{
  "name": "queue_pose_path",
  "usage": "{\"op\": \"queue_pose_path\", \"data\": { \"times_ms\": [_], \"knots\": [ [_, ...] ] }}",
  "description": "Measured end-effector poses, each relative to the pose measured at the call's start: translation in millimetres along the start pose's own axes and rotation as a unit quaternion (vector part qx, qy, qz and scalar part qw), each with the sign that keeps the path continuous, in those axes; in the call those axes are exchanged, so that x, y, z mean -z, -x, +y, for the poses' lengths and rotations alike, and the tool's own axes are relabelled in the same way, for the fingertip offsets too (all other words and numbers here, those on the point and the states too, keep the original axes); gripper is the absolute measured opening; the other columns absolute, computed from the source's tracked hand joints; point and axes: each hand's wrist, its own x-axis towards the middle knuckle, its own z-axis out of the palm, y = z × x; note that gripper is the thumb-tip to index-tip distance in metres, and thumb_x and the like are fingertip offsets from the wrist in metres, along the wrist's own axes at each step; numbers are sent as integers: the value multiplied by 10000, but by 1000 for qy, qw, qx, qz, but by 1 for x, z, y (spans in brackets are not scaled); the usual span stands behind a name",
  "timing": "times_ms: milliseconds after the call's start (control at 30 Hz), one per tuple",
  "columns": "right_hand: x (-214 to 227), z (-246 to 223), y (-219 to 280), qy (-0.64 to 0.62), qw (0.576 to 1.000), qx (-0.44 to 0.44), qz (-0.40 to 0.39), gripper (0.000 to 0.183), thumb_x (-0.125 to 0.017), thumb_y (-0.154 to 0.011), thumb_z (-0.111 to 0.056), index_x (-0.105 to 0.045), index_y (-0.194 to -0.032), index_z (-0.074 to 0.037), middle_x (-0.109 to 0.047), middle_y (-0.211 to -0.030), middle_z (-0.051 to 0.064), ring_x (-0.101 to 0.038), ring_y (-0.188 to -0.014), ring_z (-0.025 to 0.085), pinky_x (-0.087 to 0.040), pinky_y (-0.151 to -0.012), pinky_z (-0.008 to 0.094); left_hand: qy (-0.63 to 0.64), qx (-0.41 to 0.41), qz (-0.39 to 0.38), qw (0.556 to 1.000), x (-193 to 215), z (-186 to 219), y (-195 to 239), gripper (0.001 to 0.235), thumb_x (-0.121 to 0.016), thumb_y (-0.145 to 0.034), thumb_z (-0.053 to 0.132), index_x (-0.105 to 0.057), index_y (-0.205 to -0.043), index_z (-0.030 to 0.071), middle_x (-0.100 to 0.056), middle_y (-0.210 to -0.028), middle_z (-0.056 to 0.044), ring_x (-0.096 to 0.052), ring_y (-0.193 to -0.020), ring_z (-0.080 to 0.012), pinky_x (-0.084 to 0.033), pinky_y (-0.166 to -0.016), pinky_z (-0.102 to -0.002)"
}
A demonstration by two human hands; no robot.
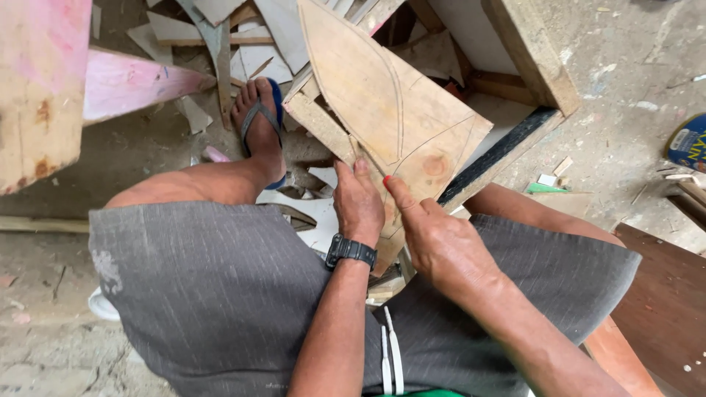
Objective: Using a hand saw to cut a curved shape out of a piece of plywood on a workshop floor.
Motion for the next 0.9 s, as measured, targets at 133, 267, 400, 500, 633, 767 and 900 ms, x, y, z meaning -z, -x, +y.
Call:
{"op": "queue_pose_path", "data": {
  "times_ms": [133, 267, 400, 500, 633, 767, 900],
  "knots": [
    [23, -22, 5, -37, 997, -24, -64, 765, -432, -944, -126, -156, -1656, -153, -611, -937, 214, -640, -787, 485, -509, -653, 580, 37, 80, -33, 996, 10, 9, 9, 326, -393, -1046, 369, -507, -1103, 68, -708, -1134, -305, -662, -1050, -505, -493, -861, -537],
    [20, -13, 5, -60, 997, -32, -39, 710, -423, -977, -177, -194, -1649, -204, -625, -946, 170, -636, -736, 457, -505, -655, 540, -2, 73, -40, 997, 9, 15, 6, 389, -342, -1050, 425, -485, -1105, 67, -711, -1049, -291, -664, -984, -509, -483, -791, -570],
    [-20, 17, 2, -68, 997, -15, 27, 651, -440, -1020, -278, -255, -1644, -274, -637, -996, 164, -701, -940, 428, -602, -788, 589, -17, 61, -55, 996, 5, 6, 5, 596, -349, -1055, 450, -376, -1493, 47, -658, -1253, -333, -622, -1217, -491, -484, -1037, -606],
    [-2, 6, 3, -89, 995, -35, 3, 634, -444, -1018, -264, -276, -1630, -253, -658, -997, 170, -709, -933, 447, -589, -824, 619, -20, 50, -53, 997, 5, 0, 4, 599, -336, -1060, 443, -378, -1491, 30, -640, -1276, -345, -605, -1232, -503, -471, -1052, -608],
    [40, -36, 9, -36, 995, -67, -60, 617, -396, -993, -282, -281, -1599, -264, -656, -926, 116, -729, -917, 421, -596, -790, 598, 14, 72, -63, 995, 14, 4, 12, 601, -347, -1024, 478, -389, -1486, 95, -633, -1340, -279, -588, -1268, -470, -442, -1092, -589],
    [52, -36, 10, -71, 996, -35, -46, 653, -403, -992, -244, -245, -1625, -238, -648, -1105, 132, -699, -968, 414, -558, -776, 548, 23, 75, -36, 996, 11, 21, 7, 442, -350, -1032, 437, -439, -1322, 115, -677, -1238, -262, -614, -1148, -498, -476, -940, -582],
    [51, -30, 37, -56, 995, -47, -68, 696, -451, -1007, -199, -193, -1652, -229, -642, -901, 145, -668, -742, 426, -518, -608, 511, 24, 68, -24, 997, 10, 19, 10, 371, -390, -1024, 369, -515, -1233, 89, -706, -1164, -267, -649, -1055, -499, -487, -854, -561]
  ]
}}
